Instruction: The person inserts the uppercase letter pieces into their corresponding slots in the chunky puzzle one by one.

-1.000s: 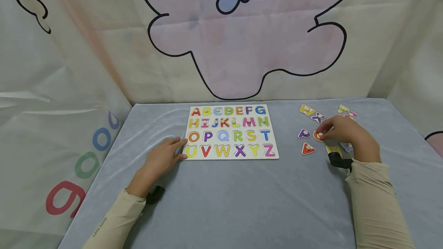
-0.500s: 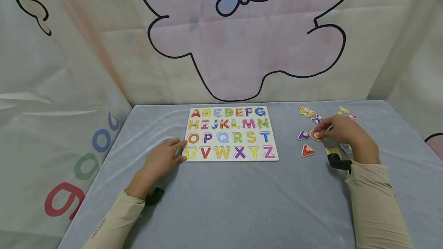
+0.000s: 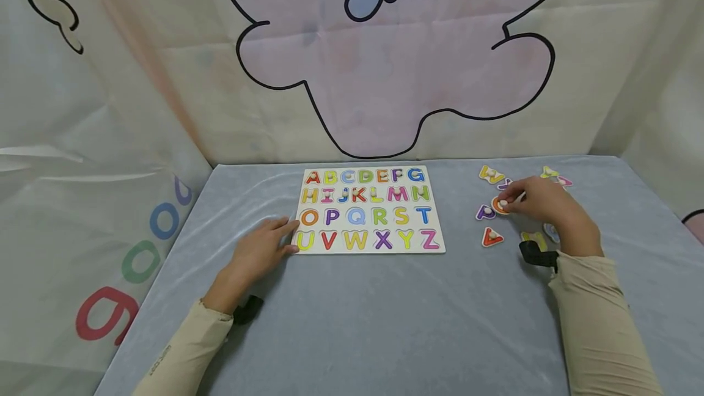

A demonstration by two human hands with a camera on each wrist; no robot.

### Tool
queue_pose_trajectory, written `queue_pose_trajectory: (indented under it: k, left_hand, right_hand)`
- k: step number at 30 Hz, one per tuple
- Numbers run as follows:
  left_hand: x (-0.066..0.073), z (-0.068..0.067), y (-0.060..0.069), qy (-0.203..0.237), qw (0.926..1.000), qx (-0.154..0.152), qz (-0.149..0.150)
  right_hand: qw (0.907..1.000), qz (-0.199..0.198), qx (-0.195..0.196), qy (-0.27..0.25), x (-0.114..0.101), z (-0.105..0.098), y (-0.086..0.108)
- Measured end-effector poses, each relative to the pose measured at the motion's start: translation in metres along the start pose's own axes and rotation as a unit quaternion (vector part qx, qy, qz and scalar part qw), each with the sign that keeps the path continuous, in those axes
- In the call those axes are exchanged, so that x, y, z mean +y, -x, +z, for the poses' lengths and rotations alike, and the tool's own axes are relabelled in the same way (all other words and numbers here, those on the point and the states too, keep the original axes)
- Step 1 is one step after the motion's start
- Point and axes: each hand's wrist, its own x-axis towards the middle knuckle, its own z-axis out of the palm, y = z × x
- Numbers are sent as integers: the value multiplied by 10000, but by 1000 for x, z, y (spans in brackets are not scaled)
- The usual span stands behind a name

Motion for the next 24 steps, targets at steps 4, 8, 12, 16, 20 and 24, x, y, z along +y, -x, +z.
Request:
queue_pose_trajectory:
  k: [4, 8, 12, 16, 20, 24]
  left_hand:
    - [-1, 1, -2, 20, 10000, -16, -56]
    - [-2, 2, -2, 51, 10000, 0, -40]
    - [-2, 3, -1, 42, 10000, 33, 3]
    - [-2, 4, 1, 24, 10000, 68, 14]
    - [-2, 4, 1, 16, 10000, 97, 12]
    - [-2, 3, 0, -4, 9999, 108, 32]
  right_hand:
    - [9993, -353, 95, -54, -17, 1, -5]
    - [9989, -446, -94, -115, -36, 10, -12]
    - [9984, -444, -340, -89, -47, 22, -18]
    - [9981, -439, -419, -77, -51, 31, -22]
    - [9988, -375, -272, -131, -51, 29, -20]
    - [9989, -416, -119, -152, -46, 23, -16]
